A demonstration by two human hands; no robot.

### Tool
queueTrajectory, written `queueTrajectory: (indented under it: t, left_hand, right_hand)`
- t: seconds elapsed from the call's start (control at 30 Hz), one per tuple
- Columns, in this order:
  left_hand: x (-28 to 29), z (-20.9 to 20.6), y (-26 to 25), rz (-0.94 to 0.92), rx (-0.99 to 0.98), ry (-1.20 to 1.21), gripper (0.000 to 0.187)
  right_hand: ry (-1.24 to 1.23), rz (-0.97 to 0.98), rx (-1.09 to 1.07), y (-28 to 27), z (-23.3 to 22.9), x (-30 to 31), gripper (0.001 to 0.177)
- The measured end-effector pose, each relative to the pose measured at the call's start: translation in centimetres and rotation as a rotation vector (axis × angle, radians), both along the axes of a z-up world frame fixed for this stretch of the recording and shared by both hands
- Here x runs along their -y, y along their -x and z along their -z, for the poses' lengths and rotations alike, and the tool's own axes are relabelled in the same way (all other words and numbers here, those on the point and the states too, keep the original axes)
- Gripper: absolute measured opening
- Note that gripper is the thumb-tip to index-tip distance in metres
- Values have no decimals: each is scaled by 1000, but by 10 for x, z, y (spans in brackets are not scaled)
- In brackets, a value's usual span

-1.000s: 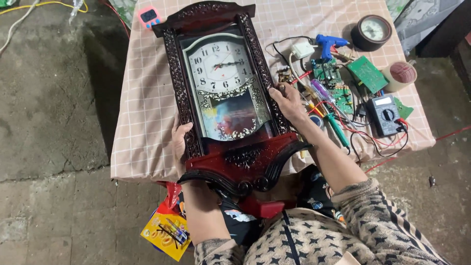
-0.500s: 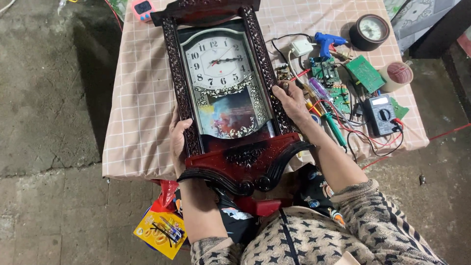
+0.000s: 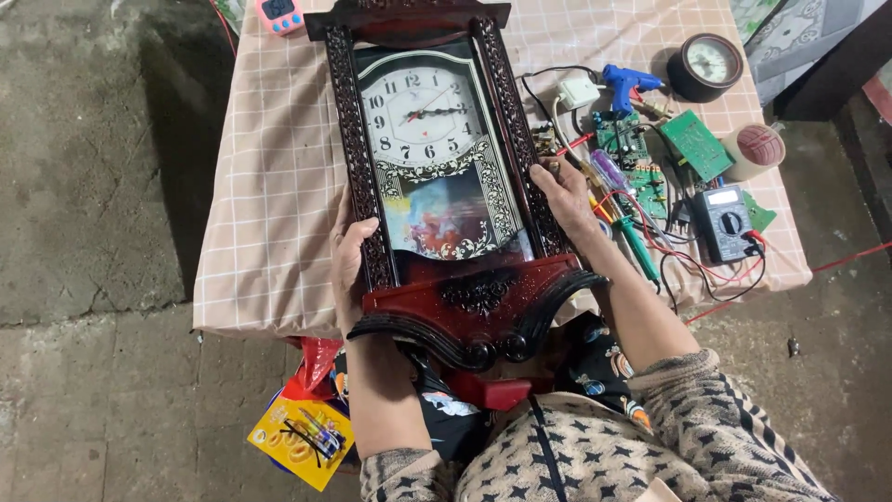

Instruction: The person removes the front face of a wall clock from its wooden frame and places it on a table. They then use a screwdriver to unscrew the back cover of the clock face, exposing the internal mechanism and batteries.

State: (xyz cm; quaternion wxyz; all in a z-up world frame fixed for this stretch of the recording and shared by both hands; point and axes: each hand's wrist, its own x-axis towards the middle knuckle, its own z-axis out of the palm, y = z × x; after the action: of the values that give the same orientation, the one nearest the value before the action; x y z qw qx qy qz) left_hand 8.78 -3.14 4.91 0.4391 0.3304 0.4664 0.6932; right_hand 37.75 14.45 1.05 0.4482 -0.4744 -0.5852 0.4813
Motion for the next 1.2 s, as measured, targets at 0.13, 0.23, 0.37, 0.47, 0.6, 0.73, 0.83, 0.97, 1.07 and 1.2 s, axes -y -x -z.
queueTrajectory:
  t: [0.13, 0.23, 0.37, 0.47, 0.6, 0.73, 0.83, 0.97, 1.07, 1.2]
  left_hand:
    - [-13, 37, 14, -5, 22, -24, 81]
    - [-12, 30, 13, -14, 105, -19, 80]
    - [-16, 39, 18, -31, 171, -31, 79]
    - [-12, 33, 11, -43, 96, -33, 79]
    - [-13, 35, 14, -43, -34, -42, 77]
    - [-11, 21, 10, -20, -66, -34, 76]
    - [-9, 19, 7, -48, -48, -39, 78]
    - [-9, 17, 3, -53, -45, -27, 81]
    - [-5, -2, -6, -59, -21, -23, 81]
    - [-1, -22, -12, -91, 14, 8, 78]
  right_hand:
    - [3, 3, -2, 2, 3, -1, 25]
    - [2, 7, -2, 5, -7, 0, 24]
    - [3, -20, 37, 11, -19, -2, 25]
    - [-6, -13, 58, 9, -13, -8, 21]
    - [-17, 15, 68, 2, 3, -15, 22]
    - [-16, 24, 97, -2, 2, -17, 20]
    - [28, -7, 133, 1, -18, -9, 19]
    - [53, -28, 177, -1, -31, -11, 21]
    - [68, -31, 199, -8, -28, -16, 18]
    - [77, -32, 169, -7, -27, -18, 16]
